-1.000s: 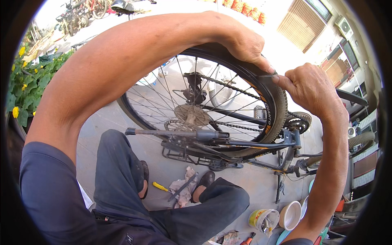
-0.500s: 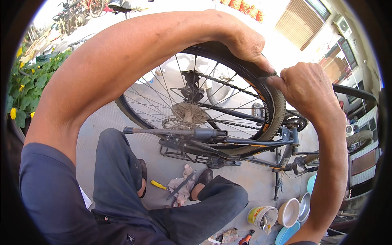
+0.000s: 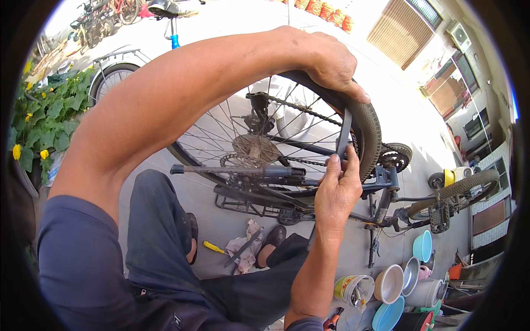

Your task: The person uses a tire lever to pry the tire bead off the bicycle rim. They repeatedly insert the lever between the tire and the rim, lifting the bead to loosen the tire from the wheel.

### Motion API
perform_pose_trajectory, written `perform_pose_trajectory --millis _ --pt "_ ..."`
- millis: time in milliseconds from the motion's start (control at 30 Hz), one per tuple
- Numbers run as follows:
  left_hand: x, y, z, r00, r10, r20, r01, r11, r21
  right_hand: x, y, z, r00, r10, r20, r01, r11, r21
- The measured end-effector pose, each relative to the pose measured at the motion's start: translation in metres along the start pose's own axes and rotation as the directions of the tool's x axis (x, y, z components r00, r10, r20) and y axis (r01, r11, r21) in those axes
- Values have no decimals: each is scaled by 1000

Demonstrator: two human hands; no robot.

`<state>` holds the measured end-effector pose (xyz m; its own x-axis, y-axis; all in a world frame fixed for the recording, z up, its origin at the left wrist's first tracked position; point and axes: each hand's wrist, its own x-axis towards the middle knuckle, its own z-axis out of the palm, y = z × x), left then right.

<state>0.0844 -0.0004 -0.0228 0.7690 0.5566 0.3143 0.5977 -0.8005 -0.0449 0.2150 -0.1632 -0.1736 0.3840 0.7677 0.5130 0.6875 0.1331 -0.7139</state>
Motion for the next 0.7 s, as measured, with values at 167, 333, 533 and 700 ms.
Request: perform_pose_trajectory --millis 167,333,533,700 --pt "-4 9 2 999 -43 -20 45 994 101 -74 15 59 753 352 556 -653 504 565" --pt "-26 -14 9 944 -10 -330 52 991 120 -115 6 63 756 217 618 -614 564 552" --pt "-107 30 4 790 76 -609 -30 996 85 -104 21 46 747 258 613 -636 546 546" --pt "-149 111 23 836 189 -516 -349 908 -233 -106 47 61 875 205 439 -475 538 696"
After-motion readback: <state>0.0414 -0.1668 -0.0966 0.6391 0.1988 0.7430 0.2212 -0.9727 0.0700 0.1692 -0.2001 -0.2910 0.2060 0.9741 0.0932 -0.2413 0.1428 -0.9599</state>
